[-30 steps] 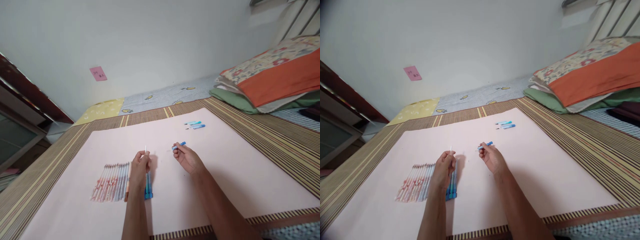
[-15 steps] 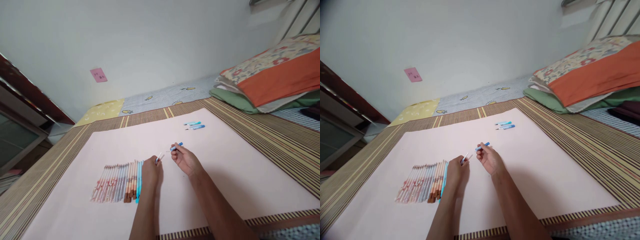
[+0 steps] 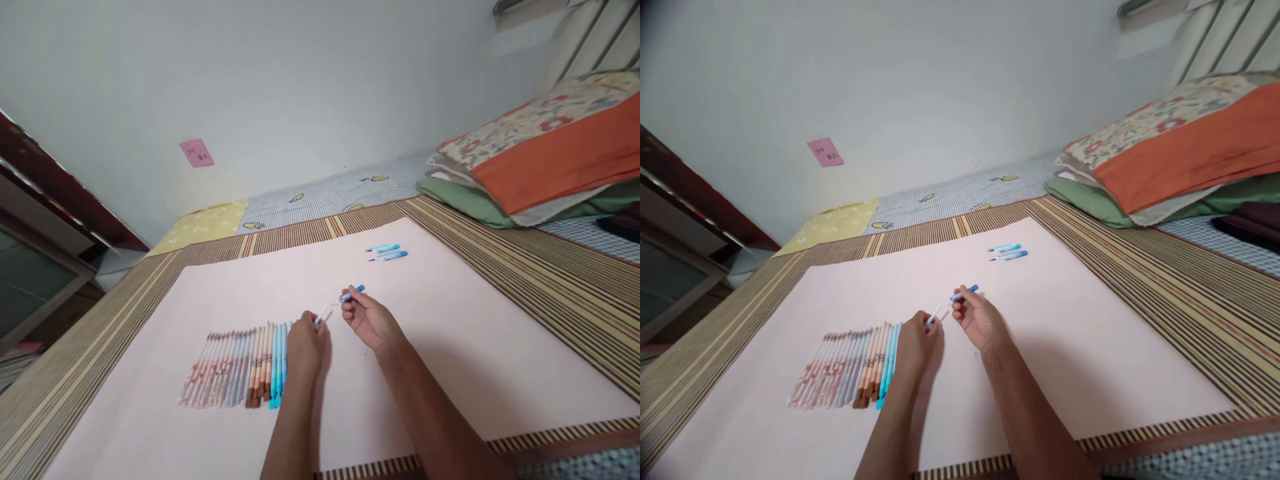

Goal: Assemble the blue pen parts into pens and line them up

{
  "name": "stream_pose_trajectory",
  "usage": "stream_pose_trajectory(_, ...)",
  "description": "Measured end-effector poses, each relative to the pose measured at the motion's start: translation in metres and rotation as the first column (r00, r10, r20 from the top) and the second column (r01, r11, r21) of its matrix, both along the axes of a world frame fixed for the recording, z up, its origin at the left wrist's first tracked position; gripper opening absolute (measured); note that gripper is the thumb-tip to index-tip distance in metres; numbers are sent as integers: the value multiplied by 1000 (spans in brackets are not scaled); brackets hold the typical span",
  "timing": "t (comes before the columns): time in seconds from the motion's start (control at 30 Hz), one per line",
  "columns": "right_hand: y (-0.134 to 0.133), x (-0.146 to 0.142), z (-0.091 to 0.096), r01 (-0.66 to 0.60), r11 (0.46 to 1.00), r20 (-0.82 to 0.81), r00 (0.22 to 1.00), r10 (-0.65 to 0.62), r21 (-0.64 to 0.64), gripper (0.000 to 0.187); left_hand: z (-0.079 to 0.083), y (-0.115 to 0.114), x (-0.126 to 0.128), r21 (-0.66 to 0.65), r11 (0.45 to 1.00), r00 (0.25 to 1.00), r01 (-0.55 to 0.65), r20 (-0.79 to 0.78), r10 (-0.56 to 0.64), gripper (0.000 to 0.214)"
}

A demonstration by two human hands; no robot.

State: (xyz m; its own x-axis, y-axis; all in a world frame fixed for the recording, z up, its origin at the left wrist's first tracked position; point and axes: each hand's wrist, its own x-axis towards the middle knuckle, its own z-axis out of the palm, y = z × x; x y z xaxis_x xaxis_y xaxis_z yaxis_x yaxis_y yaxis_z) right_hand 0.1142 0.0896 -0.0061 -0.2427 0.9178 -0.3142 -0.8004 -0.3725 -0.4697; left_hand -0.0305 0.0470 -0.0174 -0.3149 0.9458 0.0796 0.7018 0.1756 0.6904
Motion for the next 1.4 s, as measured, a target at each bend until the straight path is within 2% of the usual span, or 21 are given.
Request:
stream_pose_trajectory(0.03, 0, 0, 0, 7, 1000, 12, 1000, -8, 13, 24, 3, -1, 0, 44, 999, 984, -20, 175, 12, 8)
stream_pose_trajectory(0.07, -1, -1, 0, 13, 999, 24, 1000, -13, 30, 25, 7, -1, 0, 70, 997, 925, -45, 379, 15, 14)
stream_pose_trajectory(0.13, -3, -5, 1, 10, 997, 47, 999, -14, 71, 26, 14, -3, -1, 94, 993, 699, -67, 715, -21, 28)
stream_pose_trajectory(0.2, -7, -10, 1, -13, 994, 67, 998, 6, 107, 29, 19, -4, -2, 129, 989, 484, -79, 872, -75, 38)
stream_pose_trajectory(0.23, -9, -14, 2, -27, 992, 75, 997, 18, 121, 31, 21, -5, -2, 149, 985, 418, -86, 903, -100, 41)
stream_pose_trajectory(0.3, -13, -21, 3, -47, 989, 87, 996, 35, 143, 34, 22, -6, -2, 176, 980, 358, -98, 925, -130, 42)
stream_pose_trajectory(0.4, -18, -29, 5, -57, 986, 87, 995, 43, 157, 38, 21, -7, -1, 191, 975, 353, -110, 925, -141, 40)
stream_pose_trajectory(0.73, -22, -33, 13, -81, 977, 84, 994, 66, 195, 37, 22, -8, -1, 235, 964, 434, -121, 886, -162, 38)
stream_pose_trajectory(0.97, -25, -37, 6, -164, 978, -33, 985, 169, 130, 37, 28, -12, -5, 210, 976, 366, 62, 905, -217, 39)
stream_pose_trajectory(1.1, -24, -38, 6, -159, 981, -57, 984, 166, 110, 34, 31, -13, -4, 213, 974, 420, 77, 879, -225, 37)
stream_pose_trajectory(1.23, -19, -32, 6, -137, 986, -66, 987, 144, 99, 31, 34, -16, -1, 258, 960, 394, 111, 875, -281, 37)
stream_pose_trajectory(1.4, -11, -19, 7, -47, 990, 14, 999, 45, 132, 33, 36, -19, -2, 218, 946, 434, 239, 847, -305, 32)
